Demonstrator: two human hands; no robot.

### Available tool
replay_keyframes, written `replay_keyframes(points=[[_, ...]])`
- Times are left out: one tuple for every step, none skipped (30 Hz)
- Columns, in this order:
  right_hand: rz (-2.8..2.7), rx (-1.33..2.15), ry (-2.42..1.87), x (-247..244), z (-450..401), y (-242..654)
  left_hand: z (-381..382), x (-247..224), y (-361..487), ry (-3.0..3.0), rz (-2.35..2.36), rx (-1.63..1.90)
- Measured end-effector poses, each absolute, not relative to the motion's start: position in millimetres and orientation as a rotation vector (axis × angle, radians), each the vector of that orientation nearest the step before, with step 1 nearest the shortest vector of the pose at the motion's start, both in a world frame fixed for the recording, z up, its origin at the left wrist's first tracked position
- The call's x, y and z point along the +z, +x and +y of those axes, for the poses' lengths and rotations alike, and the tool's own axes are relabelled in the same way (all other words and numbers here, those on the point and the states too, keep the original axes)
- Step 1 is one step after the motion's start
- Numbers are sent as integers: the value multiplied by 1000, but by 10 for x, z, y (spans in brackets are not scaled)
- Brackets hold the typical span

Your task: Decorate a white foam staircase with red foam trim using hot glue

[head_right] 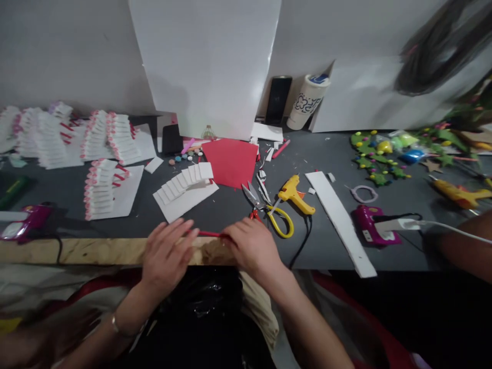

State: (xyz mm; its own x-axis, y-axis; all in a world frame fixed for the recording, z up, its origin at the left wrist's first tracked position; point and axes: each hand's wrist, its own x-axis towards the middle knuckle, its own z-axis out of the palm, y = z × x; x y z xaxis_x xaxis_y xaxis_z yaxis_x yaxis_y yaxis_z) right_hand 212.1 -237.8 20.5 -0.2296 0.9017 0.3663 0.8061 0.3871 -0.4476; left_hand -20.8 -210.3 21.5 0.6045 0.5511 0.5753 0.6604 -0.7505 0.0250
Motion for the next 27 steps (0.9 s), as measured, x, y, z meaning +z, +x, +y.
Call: replay_keyframes(points=[[-2091, 213, -1413, 166, -2477, 2054, -2123, 258, -104, -2724, -961, -751], [-2086, 210, -1392, 137, -2550, 2010, -2137, 280, -16, -2800, -943, -644], [-2072, 210, -1392, 119, -2602, 1993, -2147, 282, 50, -2859, -938, -548], [-2052, 215, -1402, 109, -2636, 2003, -2156, 270, 92, -2907, -942, -452], [-2030, 224, -1412, 106, -2655, 2037, -2165, 248, 112, -2948, -965, -378], [-2011, 237, -1419, 105, -2662, 2093, -2176, 223, 113, -2984, -1000, -330], [-1992, 251, -1427, 104, -2661, 2165, -2185, 199, 100, -3013, -1052, -304], [-1967, 254, -1447, 98, -2651, 2248, -2193, 180, 77, -3038, -1122, -306], [-1934, 235, -1488, 87, -2636, 2337, -2196, 167, 48, -3059, -1215, -325], [-1898, 198, -1554, 67, -2617, 2426, -2193, 160, 16, -3077, -1327, -354], [-1866, 146, -1640, 39, -2595, 2510, -2185, 158, -16, -3085, -1456, -390], [-1849, 93, -1725, 3, -2572, 2584, -2171, 159, -48, -3082, -1594, -426], [-1850, 52, -1794, -39, -2549, 2645, -2154, 162, -78, -3063, -1730, -463], [-1863, 25, -1841, -84, -2526, 2692, -2134, 166, -107, -3036, -1845, -497], [-1880, 14, -1868, -130, -2506, 2724, -2114, 171, -133, -3003, -1931, -528], [-1892, 10, -1879, -173, -2489, 2743, -2095, 175, -157, -2975, -1982, -561], [-1889, 7, -1881, -211, -2477, 2752, -2077, 180, -177, -2958, -2006, -594], [-1877, 5, -1884, -244, -2469, 2755, -2061, 182, -194, -2947, -2016, -632], [-1862, 5, -1891, -270, -2467, 2755, -2047, 183, -208, -2939, -2015, -675], [-1852, 7, -1897, -290, -2470, 2753, -2033, 181, -220, -2930, -2011, -715], [-1851, 12, -1905, -303, -2479, 2753, -2021, 175, -229, -2920, -2005, -752], [-1853, 12, -1918, -310, -2490, 2753, -2009, 165, -238, -2910, -2002, -783], [-1863, 12, -1937, -312, -2504, 2753, -1997, 152, -246, -2901, -2001, -810], [-1877, 11, -1962, -310, -2517, 2753, -1987, 136, -254, -2896, -2001, -833], [-1890, 9, -1989, -305, -2528, 2751, -1977, 118, -262, -2894, -2002, -855], [-1901, 10, -2019, -299, -2535, 2749, -1969, 100, -270, -2890, -2006, -880], [-1908, 13, -2048, -291, -2538, 2744, -1962, 81, -278, -2886, -2013, -904]])
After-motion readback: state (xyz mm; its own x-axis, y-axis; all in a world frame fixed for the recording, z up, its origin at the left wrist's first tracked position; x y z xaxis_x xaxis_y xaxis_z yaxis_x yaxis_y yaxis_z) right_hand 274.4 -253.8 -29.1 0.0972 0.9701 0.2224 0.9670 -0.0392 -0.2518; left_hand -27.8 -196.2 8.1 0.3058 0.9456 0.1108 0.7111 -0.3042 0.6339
